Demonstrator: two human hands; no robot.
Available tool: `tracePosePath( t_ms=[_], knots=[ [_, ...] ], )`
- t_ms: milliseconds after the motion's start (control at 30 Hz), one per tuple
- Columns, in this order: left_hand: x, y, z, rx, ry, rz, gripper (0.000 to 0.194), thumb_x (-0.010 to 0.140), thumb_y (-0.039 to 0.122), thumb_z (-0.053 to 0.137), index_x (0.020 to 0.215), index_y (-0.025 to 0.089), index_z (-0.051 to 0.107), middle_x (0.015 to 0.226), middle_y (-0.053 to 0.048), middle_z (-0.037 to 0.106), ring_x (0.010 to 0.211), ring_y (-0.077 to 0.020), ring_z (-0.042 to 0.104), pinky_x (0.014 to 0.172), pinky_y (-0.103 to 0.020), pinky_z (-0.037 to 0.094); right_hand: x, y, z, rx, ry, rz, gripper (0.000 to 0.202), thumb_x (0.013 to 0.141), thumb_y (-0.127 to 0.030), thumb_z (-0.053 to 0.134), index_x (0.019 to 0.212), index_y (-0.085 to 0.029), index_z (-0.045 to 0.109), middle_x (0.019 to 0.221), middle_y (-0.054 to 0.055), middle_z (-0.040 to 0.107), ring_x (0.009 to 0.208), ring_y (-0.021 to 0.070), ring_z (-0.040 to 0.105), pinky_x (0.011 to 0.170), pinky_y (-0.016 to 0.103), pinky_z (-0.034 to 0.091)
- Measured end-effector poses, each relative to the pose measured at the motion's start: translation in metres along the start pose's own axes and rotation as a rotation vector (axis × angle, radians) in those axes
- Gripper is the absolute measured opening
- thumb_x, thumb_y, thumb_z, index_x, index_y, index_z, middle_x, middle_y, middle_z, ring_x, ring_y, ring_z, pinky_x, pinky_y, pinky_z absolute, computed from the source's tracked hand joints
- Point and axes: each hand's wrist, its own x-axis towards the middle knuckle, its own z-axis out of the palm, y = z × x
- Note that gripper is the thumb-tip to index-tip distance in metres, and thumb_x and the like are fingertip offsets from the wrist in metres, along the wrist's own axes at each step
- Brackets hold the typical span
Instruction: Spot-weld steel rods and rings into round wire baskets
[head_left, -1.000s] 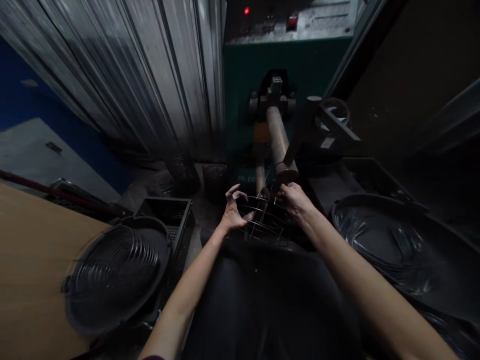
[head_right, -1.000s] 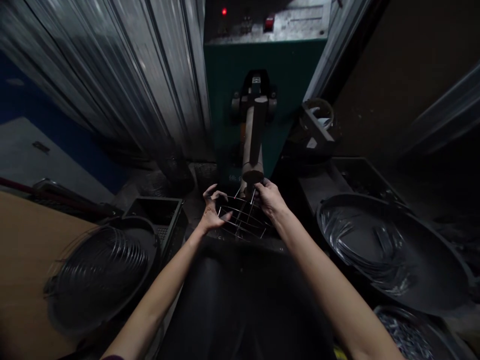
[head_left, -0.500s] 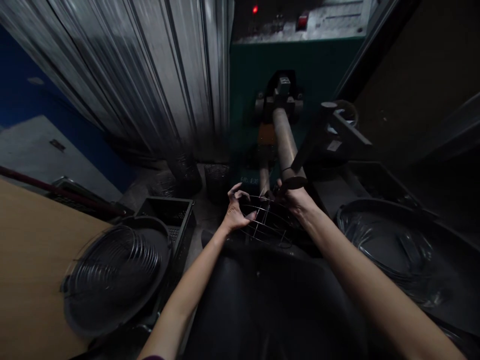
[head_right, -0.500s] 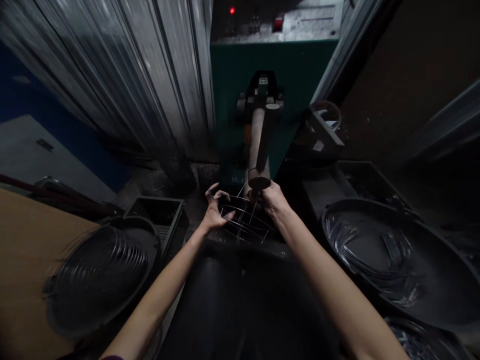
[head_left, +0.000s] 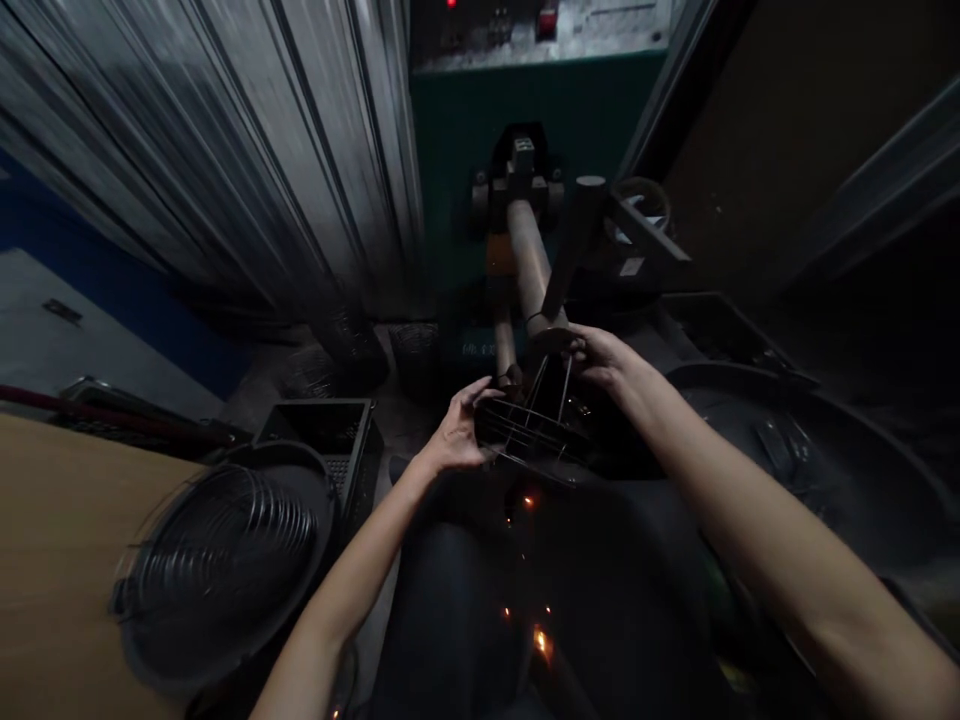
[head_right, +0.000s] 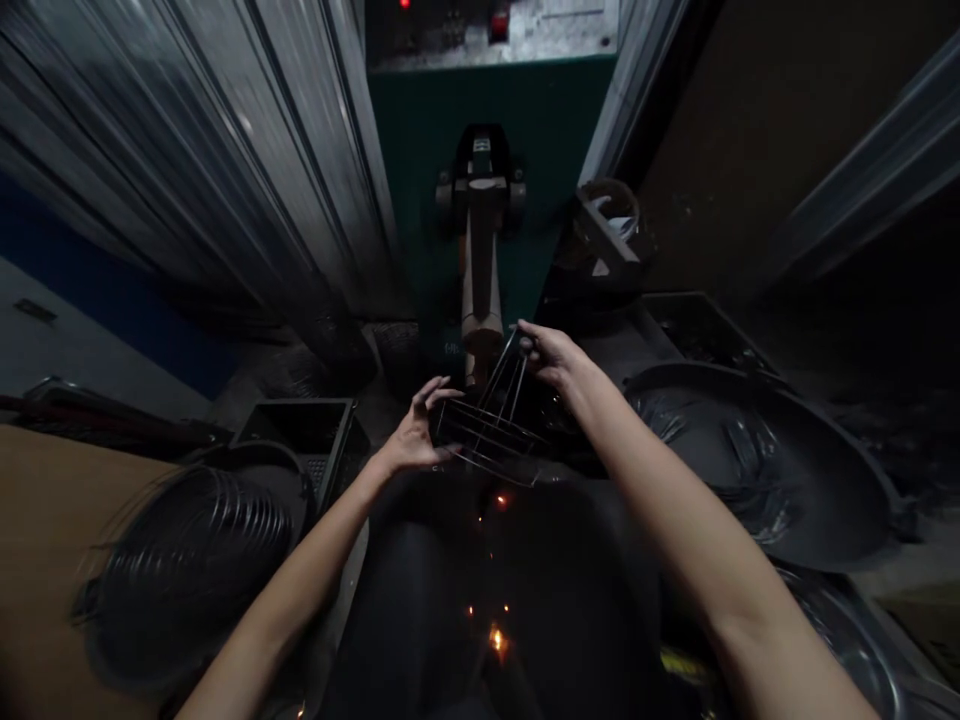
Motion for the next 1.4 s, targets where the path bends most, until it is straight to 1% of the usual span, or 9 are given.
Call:
tracePosePath(
  t_ms=[133, 267, 400, 500, 633, 767, 1033, 1167, 1400],
  knots=[
    [-0.022, 0.029, -0.021, -0.002, -0.23, -0.239, 0.099, 0.061, 0.049, 0.077, 0.142, 0.024, 0.028, 0.146, -0.017, 0.035, 0.138, -0.0378, 0.025, 0.106, -0.059, 0.032, -0.06, 0.026, -0.012, -0.032, 0.059, -0.025, 0.022, 0.076, -0.034, 0.061, 0.065, -0.019, 0.05, 0.054, -0.003, 0.044, 0.04, 0.006, 0.032, 0.037, 0.019, 0.026],
    [-0.001, 0.075, -0.001, -0.14, -0.077, -0.412, 0.044, 0.088, 0.042, 0.049, 0.127, 0.022, 0.053, 0.131, -0.011, 0.056, 0.124, -0.0256, 0.05, 0.104, -0.045, 0.04, -0.118, 0.085, 0.028, -0.475, 0.139, -0.351, 0.006, 0.081, -0.024, 0.054, 0.08, -0.019, 0.058, 0.076, 0.005, 0.061, 0.07, 0.0182, 0.058, 0.064, 0.029, 0.048],
    [0.018, 0.116, 0.034, -0.262, 0.021, -0.55, 0.037, 0.094, 0.039, 0.038, 0.107, 0.017, 0.064, 0.095, -0.007, 0.07, 0.087, -0.0168, 0.066, 0.081, -0.028, 0.05, -0.157, 0.12, 0.052, -0.892, -0.049, -0.454, 0.02, 0.081, -0.009, 0.043, 0.091, -0.014, 0.06, 0.088, 0.011, 0.065, 0.08, 0.0213, 0.062, 0.075, 0.033, 0.049],
    [0.012, 0.132, 0.031, -0.234, 0.008, -0.547, 0.036, 0.094, 0.037, 0.037, 0.098, 0.017, 0.067, 0.08, -0.003, 0.068, 0.073, -0.0118, 0.062, 0.07, -0.021, 0.046, -0.183, 0.107, 0.019, -0.965, -0.213, -0.6, 0.021, 0.09, -0.017, 0.042, 0.091, -0.017, 0.063, 0.085, 0.007, 0.067, 0.077, 0.0184, 0.064, 0.073, 0.03, 0.051],
    [0.006, 0.152, -0.006, -0.174, -0.004, -0.482, 0.032, 0.091, 0.037, 0.045, 0.083, 0.016, 0.068, 0.075, -0.001, 0.065, 0.068, -0.0099, 0.057, 0.066, -0.019, 0.042, -0.199, 0.056, -0.042, -1.02, 0.142, -0.807, 0.029, 0.093, -0.03, 0.045, 0.118, -0.022, 0.059, 0.108, 0.009, 0.063, 0.099, 0.0212, 0.06, 0.087, 0.035, 0.049],
    [0.01, 0.172, -0.038, -0.203, 0.035, -0.522, 0.03, 0.086, 0.04, 0.053, 0.078, 0.015, 0.068, 0.063, 0.001, 0.057, 0.058, -0.0078, 0.049, 0.057, -0.018, 0.038, -0.204, 0.029, -0.056, -1.169, 0.018, -0.832, 0.038, 0.094, -0.032, 0.044, 0.129, -0.021, 0.053, 0.105, 0.008, 0.065, 0.097, 0.0215, 0.058, 0.084, 0.037, 0.049],
    [-0.04, 0.143, -0.004, -0.477, -0.154, -0.976, 0.048, 0.083, 0.059, 0.048, 0.076, 0.013, 0.062, 0.043, 0.009, 0.027, 0.037, -0.0051, 0.025, 0.04, -0.018, 0.024, -0.238, 0.104, -0.036, -1.383, 0.117, -0.748, 0.038, 0.098, -0.028, 0.033, 0.089, -0.014, 0.067, 0.073, 0.007, 0.066, 0.07, 0.0168, 0.056, 0.063, 0.026, 0.042],
    [-0.054, 0.126, 0.022, 0.079, -0.131, -0.647, 0.037, 0.09, 0.043, 0.043, 0.102, 0.015, 0.065, 0.077, -0.005, 0.064, 0.072, -0.0133, 0.061, 0.067, -0.023, 0.047, -0.225, 0.114, -0.033, -1.557, 0.024, -0.622, 0.038, 0.095, -0.016, 0.033, 0.128, -0.013, 0.053, 0.088, 0.008, 0.066, 0.078, 0.0164, 0.059, 0.061, 0.024, 0.041],
    [-0.054, 0.101, 0.031, 0.461, -0.272, -0.375, 0.037, 0.092, 0.021, 0.042, 0.127, 0.021, 0.053, 0.107, -0.005, 0.069, 0.094, -0.0139, 0.066, 0.08, -0.022, 0.05, -0.187, 0.102, -0.025, -1.778, -0.278, -0.457, 0.057, 0.089, -0.006, 0.032, 0.145, -0.018, 0.03, 0.099, 0.011, 0.063, 0.071, 0.0176, 0.063, 0.051, 0.026, 0.037]
  ],
)
